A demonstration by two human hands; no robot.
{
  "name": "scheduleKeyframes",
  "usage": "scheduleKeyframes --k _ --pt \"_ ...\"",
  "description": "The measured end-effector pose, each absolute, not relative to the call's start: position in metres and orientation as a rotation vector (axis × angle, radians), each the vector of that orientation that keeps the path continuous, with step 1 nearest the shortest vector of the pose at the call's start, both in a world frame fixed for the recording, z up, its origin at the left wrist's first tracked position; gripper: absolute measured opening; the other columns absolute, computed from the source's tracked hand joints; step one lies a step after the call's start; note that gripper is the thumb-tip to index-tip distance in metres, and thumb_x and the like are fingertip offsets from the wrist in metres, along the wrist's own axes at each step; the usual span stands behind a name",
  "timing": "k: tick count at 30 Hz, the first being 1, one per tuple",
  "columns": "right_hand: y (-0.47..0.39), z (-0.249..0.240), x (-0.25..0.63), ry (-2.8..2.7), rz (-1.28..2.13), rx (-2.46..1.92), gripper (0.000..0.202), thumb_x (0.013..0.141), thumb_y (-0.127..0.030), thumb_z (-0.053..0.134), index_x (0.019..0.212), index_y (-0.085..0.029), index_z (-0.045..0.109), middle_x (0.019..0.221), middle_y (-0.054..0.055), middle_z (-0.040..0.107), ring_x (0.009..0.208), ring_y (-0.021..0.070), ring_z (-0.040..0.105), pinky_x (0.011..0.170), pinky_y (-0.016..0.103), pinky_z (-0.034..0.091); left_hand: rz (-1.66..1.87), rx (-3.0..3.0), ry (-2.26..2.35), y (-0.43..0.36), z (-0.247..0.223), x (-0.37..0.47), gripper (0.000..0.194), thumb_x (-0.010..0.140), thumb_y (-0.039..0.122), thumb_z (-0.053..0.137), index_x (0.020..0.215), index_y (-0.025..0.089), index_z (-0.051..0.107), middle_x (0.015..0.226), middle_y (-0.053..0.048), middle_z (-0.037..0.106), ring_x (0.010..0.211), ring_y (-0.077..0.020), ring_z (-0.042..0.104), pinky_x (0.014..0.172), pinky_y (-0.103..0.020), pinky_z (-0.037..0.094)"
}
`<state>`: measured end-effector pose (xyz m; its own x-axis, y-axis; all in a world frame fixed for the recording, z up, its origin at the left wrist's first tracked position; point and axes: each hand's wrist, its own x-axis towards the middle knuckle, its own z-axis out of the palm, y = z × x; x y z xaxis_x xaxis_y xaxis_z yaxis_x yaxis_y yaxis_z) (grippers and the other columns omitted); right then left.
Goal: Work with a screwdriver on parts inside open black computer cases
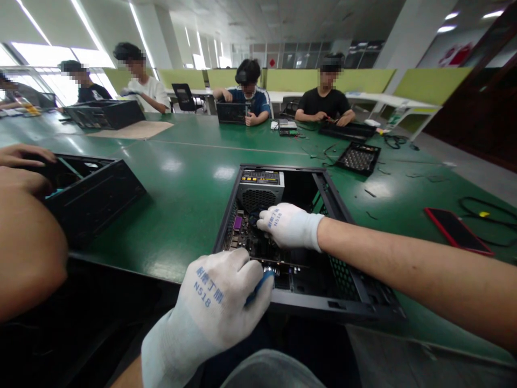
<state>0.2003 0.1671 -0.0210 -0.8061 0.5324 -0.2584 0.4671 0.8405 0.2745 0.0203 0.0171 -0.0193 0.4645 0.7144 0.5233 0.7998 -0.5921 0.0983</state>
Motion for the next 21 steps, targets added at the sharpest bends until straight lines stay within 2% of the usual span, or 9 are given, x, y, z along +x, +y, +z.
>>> scheduleKeyframes --k 4,8,11,21 --pt "0.1655 -0.0162 0.2001 2.677 0.249 0.784 0.032 0.09 -0.028 0.061 0.119 -0.019 0.071 0.111 0.012 0.072 0.098 0.0282 0.072 0.075 0.035 0.051 -0.795 -2.545 -1.327 0.0164 -0.0194 0.02 0.028 0.098 0.029 0.056 0.071 0.023 0.049 0.068 0.001 0.055 0.057 -0.0162 0.051 0.055 -0.035 0.027" --pt "0.1641 -0.014 0.1996 2.649 0.243 0.839 0.035 0.098 -0.037 0.054 0.121 -0.018 0.071 0.112 0.013 0.072 0.1 0.0291 0.072 0.078 0.036 0.051 -0.789 -2.548 -1.331 0.0163 -0.0194 0.02 0.028 0.098 0.029 0.056 0.071 0.023 0.05 0.069 0.0 0.056 0.058 -0.0164 0.051 0.056 -0.035 0.028" --pt "0.1651 -0.0165 0.2007 2.656 0.263 0.856 0.039 0.096 -0.043 0.058 0.122 -0.017 0.07 0.112 0.014 0.072 0.101 0.0303 0.071 0.079 0.037 0.051 -0.81 -2.544 -1.329 0.0167 -0.0182 0.0204 0.027 0.098 0.028 0.056 0.071 0.023 0.051 0.068 0.001 0.055 0.057 -0.0161 0.05 0.055 -0.035 0.028" --pt "0.1646 -0.0219 0.1965 2.717 0.312 0.746 0.027 0.083 -0.029 0.068 0.108 -0.017 0.071 0.106 0.013 0.074 0.095 0.0286 0.071 0.077 0.037 0.05 -0.811 -2.527 -1.319 0.0172 -0.0183 0.0207 0.027 0.097 0.028 0.057 0.07 0.023 0.053 0.068 0.0 0.055 0.057 -0.0158 0.05 0.054 -0.034 0.027"
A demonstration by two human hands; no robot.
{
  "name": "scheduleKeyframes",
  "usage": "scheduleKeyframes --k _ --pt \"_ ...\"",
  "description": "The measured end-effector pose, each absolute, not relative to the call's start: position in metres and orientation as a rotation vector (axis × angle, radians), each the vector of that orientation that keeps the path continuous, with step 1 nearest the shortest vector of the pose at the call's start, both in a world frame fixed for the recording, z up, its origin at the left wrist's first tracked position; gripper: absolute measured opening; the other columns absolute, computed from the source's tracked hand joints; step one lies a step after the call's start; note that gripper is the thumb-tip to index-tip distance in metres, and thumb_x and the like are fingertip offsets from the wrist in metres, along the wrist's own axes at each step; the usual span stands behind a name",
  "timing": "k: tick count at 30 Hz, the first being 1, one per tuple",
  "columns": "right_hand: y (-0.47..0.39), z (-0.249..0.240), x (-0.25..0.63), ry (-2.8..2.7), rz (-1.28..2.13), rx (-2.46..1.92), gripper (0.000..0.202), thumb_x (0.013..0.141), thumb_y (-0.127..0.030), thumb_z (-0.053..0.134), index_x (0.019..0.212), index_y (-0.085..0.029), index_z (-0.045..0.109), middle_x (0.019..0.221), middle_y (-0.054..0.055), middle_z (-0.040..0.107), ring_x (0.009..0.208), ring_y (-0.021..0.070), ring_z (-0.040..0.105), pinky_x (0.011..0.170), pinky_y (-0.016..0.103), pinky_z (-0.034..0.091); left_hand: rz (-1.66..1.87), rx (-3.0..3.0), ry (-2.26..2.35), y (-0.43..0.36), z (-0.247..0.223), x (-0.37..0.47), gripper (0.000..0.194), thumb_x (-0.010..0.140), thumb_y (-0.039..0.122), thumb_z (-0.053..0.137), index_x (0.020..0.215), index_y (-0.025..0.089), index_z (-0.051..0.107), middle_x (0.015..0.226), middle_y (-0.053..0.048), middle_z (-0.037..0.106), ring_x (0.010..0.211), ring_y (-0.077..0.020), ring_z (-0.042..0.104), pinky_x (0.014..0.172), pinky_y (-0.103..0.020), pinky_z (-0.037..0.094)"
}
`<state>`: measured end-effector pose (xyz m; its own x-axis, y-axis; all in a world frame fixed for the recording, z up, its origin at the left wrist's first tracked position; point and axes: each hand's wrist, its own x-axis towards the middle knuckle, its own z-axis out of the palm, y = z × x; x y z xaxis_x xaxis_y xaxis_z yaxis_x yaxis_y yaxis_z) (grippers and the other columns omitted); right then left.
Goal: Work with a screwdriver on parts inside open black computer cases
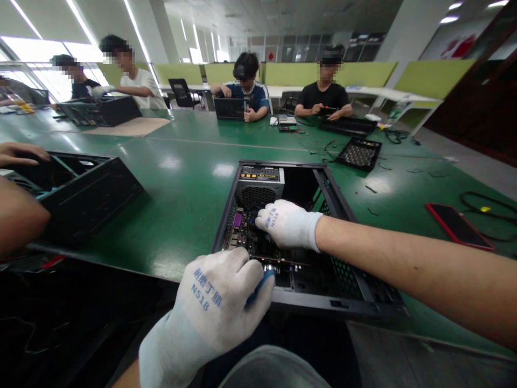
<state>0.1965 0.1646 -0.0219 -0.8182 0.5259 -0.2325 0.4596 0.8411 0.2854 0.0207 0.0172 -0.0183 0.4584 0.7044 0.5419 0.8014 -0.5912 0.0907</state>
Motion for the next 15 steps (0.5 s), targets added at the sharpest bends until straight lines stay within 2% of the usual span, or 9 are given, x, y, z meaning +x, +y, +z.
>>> scheduleKeyframes --k 15 --pt "0.1642 -0.0198 0.1968 2.691 0.207 0.824 0.029 0.085 -0.027 0.064 0.112 -0.017 0.072 0.108 0.012 0.074 0.098 0.0291 0.072 0.079 0.036 0.052 -0.805 -2.547 -1.328 0.0176 -0.0199 0.0194 0.027 0.097 0.029 0.059 0.07 0.023 0.054 0.07 0.0 0.055 0.058 -0.0169 0.051 0.055 -0.036 0.03"
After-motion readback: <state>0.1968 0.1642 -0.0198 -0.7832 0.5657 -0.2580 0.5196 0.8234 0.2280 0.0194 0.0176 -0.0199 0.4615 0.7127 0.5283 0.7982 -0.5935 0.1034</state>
